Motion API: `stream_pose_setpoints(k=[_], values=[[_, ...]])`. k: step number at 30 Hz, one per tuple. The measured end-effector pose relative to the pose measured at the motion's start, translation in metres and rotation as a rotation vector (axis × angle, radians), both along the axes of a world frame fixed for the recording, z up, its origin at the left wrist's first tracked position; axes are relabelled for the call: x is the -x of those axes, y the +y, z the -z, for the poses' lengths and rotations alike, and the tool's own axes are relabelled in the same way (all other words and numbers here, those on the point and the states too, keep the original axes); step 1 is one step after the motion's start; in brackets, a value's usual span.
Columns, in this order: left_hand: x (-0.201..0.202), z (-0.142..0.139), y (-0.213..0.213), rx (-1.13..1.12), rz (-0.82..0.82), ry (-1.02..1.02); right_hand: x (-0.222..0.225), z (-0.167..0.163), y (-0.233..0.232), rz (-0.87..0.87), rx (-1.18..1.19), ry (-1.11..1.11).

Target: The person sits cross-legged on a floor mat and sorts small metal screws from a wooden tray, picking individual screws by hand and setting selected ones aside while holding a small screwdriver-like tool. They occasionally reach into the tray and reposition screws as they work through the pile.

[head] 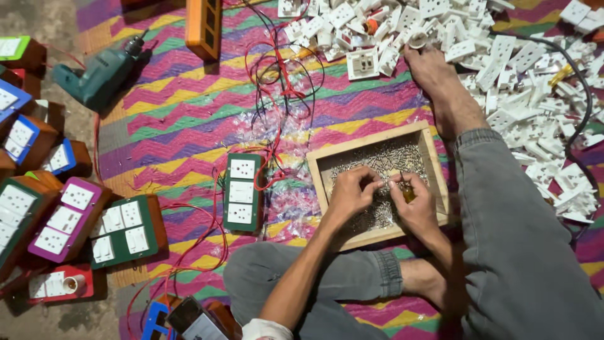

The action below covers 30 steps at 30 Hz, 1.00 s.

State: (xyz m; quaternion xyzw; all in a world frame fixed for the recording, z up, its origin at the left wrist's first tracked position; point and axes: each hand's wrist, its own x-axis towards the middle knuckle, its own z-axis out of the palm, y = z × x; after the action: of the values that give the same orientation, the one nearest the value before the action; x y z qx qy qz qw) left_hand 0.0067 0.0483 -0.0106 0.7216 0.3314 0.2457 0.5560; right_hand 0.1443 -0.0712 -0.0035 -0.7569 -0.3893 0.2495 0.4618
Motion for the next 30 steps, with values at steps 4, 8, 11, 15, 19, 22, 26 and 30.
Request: stream_pose_setpoints(k=[4, 8, 11, 15, 19, 22, 26, 30], values=[[0.002, 0.001, 0.003, -0.090, 0.063, -0.036, -0.007, 0.002, 0.003, -0.142, -0.053, 0.172], [0.004, -0.002, 0.002, -0.184, 0.095, 0.029, -0.013, 0.003, 0.005, -0.209, 0.054, 0.042], [0.005, -0.006, -0.001, -0.207, 0.096, 0.052, -0.013, 0.004, 0.003, -0.162, 0.124, -0.048], [0.002, -0.009, -0.002, -0.053, 0.083, 0.042, -0.012, 0.006, 0.001, -0.067, 0.227, -0.035], [-0.001, -0.005, -0.002, 0.011, 0.088, -0.001, -0.015, 0.009, 0.000, -0.056, 0.279, -0.017], [-0.001, 0.003, -0.003, 0.116, 0.108, 0.013, -0.016, 0.011, -0.002, -0.123, 0.189, -0.005], [-0.003, 0.017, -0.004, 0.217, 0.152, -0.026, -0.014, 0.012, -0.005, -0.184, 0.121, -0.123], [-0.003, 0.022, -0.002, 0.276, 0.135, -0.033, -0.012, 0.009, -0.004, -0.175, 0.172, -0.055]])
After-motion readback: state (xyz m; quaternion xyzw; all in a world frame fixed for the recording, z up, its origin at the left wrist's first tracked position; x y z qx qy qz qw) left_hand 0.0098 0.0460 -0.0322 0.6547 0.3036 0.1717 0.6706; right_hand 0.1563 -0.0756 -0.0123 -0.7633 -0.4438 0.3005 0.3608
